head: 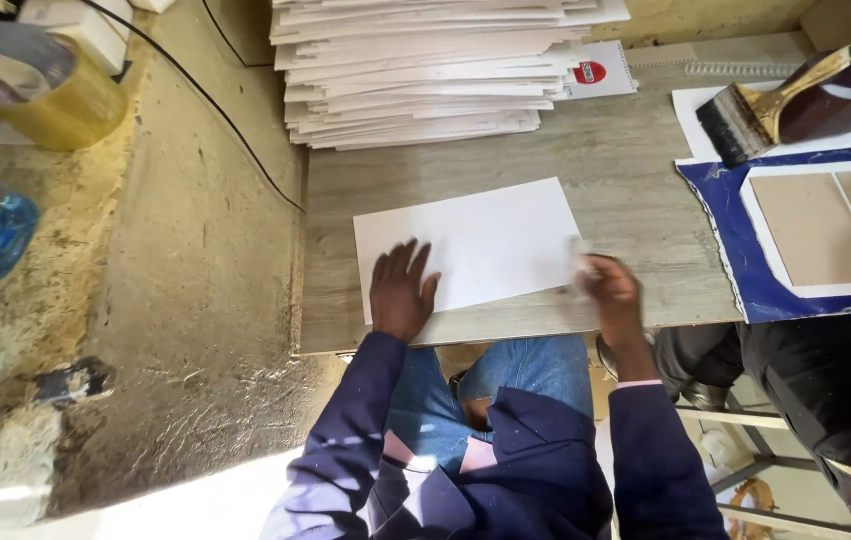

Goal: Assembling paper folders by applying adhesive with a cloth and folding them into shape.

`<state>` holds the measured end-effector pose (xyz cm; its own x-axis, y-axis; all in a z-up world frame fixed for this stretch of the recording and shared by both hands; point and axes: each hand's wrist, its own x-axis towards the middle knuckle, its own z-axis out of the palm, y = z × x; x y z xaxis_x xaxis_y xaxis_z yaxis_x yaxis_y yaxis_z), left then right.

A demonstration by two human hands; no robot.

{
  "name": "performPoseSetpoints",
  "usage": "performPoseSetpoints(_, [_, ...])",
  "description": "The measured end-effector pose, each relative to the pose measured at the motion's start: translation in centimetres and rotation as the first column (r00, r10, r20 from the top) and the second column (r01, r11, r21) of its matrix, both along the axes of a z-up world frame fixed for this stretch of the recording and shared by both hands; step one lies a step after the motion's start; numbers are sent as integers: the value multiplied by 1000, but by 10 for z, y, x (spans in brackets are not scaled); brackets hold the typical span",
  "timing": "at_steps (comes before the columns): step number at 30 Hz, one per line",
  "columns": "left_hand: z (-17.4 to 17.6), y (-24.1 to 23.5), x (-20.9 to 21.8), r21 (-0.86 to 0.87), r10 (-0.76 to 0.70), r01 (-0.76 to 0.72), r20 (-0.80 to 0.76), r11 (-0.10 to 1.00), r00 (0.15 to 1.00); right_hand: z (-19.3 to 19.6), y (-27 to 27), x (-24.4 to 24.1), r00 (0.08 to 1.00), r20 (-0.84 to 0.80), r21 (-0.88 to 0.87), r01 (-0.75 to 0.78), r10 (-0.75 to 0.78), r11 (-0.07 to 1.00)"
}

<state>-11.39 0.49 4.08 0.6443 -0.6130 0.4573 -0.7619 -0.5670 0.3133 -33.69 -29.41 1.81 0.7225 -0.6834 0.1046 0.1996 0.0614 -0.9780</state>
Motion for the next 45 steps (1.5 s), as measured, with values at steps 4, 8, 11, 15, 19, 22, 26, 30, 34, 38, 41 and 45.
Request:
performPoseSetpoints(4, [-10, -15, 12, 98, 89, -83, -52, 992, 995, 39, 66, 48, 933, -318, -469, -311, 170, 826])
performPoseSetpoints(8, [-6, -20, 10, 244, 91, -43, -191, 969, 977, 18, 74, 98, 755, -655, -671, -559, -37, 487])
performPoseSetpoints(11, [-6, -15, 12, 257, 84, -19, -243, 966, 966, 29, 74, 147, 699, -702, -687, -617, -132, 384])
performPoseSetpoints(15, [-8, -17, 14, 223, 55, 5, -261, 975, 964, 36, 65, 224, 701, -661, -749, -591, -267, 300])
performPoseSetpoints(19, [-9, -18, 14, 190, 63, -17, -235, 982, 970, 18, 45, 286, 756, -573, -819, -514, -316, 255])
performPoseSetpoints(22, [-9, -15, 12, 217, 119, -60, -271, 974, 955, 26, 61, 267, 782, -574, -816, -520, -243, 253])
performPoseSetpoints(26, [-3, -19, 11, 210, 221, -164, -282, 964, 934, 37, 92, 172, 793, -609, -767, -588, 0, 258])
performPoseSetpoints(30, [0, -21, 10, 273, 225, -144, -297, 951, 928, 45, 116, 111, 731, -679, -700, -673, 71, 239])
performPoseSetpoints(34, [-8, -24, 14, 289, 204, -111, -316, 951, 927, 35, 111, 168, 666, -746, -661, -732, -31, 164])
performPoseSetpoints(38, [-6, -19, 10, 329, 211, -101, -317, 939, 925, 33, 99, 263, 703, -694, -714, -641, -158, 282])
performPoseSetpoints(41, [-1, -20, 12, 337, 210, -99, -312, 936, 927, 28, 88, 306, 739, -633, -773, -581, -231, 256])
performPoseSetpoints(45, [-7, -17, 14, 327, 205, -101, -301, 940, 931, 23, 102, 278, 710, -652, -757, -584, -266, 294])
